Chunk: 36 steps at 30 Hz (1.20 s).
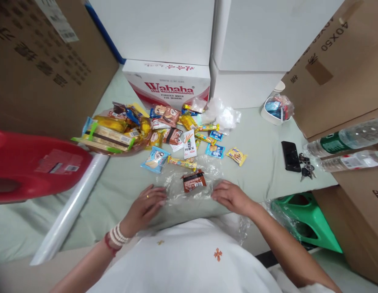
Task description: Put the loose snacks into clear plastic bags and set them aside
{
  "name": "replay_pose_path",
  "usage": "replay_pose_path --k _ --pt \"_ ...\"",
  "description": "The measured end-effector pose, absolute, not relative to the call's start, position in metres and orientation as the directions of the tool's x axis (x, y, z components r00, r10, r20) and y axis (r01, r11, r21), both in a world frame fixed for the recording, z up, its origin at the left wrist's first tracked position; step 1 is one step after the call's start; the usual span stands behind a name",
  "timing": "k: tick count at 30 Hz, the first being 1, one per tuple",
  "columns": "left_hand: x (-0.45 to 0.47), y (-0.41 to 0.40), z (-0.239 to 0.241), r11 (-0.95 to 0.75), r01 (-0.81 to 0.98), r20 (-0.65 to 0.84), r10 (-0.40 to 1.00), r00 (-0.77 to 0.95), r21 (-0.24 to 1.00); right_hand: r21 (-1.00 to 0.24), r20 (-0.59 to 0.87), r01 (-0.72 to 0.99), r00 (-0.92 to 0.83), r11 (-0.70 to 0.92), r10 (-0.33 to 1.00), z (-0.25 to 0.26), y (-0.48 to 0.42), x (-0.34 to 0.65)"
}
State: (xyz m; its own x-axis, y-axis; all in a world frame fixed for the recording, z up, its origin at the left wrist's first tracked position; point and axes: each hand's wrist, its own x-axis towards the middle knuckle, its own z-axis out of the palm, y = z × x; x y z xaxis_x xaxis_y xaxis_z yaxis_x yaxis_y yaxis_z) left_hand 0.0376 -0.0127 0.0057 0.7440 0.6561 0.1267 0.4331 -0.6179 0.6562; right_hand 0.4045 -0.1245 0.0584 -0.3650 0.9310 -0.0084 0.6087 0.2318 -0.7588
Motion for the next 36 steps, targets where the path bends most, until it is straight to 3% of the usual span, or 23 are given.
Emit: replay_pose_path --k 4,7,10,15,16,18,20,23,26,28,31,36 --pt "0.052 0.021 0.016 -0.499 0.47 0.109 0.761 0.639 0.728 -0.755 -0.072 0.633 -0.338 0.17 0.938 0.075 -0.081 0.412" --pt "0.063 0.041 0.01 -0.45 0.622 0.11 0.856 0.505 0.641 -0.715 -0.089 0.687 -0.274 0.13 0.958 0.061 -0.054 0.413" --pt "0.064 0.047 0.006 -0.403 0.751 0.203 0.915 0.35 0.523 -0.66 -0.142 0.749 -0.201 0.059 0.969 0.041 -0.039 0.413" --pt "0.046 0.01 0.041 -0.423 0.821 0.587 0.798 0.137 0.383 -0.535 -0.2 0.844 -0.177 0.044 0.964 0.049 -0.038 0.417" --pt "0.045 -0.001 0.05 -0.461 0.815 0.658 0.741 0.135 0.352 -0.496 -0.165 0.865 -0.171 0.068 0.971 0.057 -0.036 0.417" --pt "0.051 -0.02 0.062 -0.637 0.717 0.694 0.652 0.304 0.283 -0.434 -0.071 0.89 -0.188 0.139 0.98 0.071 -0.027 0.414" --pt "0.068 -0.031 0.064 -0.812 0.535 0.609 0.552 0.57 0.235 -0.406 -0.028 0.888 -0.249 0.216 0.968 0.077 -0.011 0.405" --pt "0.105 -0.03 0.051 -0.874 0.423 0.359 0.485 0.797 0.24 -0.388 -0.103 0.881 -0.334 0.272 0.937 0.071 0.015 0.381" --pt "0.134 -0.02 0.035 -0.816 0.504 0.139 0.555 0.82 0.285 -0.326 -0.204 0.922 -0.285 0.21 0.937 0.058 0.033 0.359" --pt "0.142 -0.013 0.029 -0.78 0.545 0.083 0.592 0.801 0.306 -0.299 -0.245 0.944 -0.214 0.136 0.946 0.052 0.04 0.353" --pt "0.144 -0.007 0.025 -0.762 0.561 0.078 0.612 0.787 0.324 -0.368 -0.275 0.924 -0.214 0.103 0.937 0.049 0.046 0.354" --pt "0.145 -0.006 0.022 -0.759 0.554 0.118 0.62 0.776 0.343 -0.522 -0.205 0.815 -0.407 0.252 0.89 0.058 0.047 0.364"
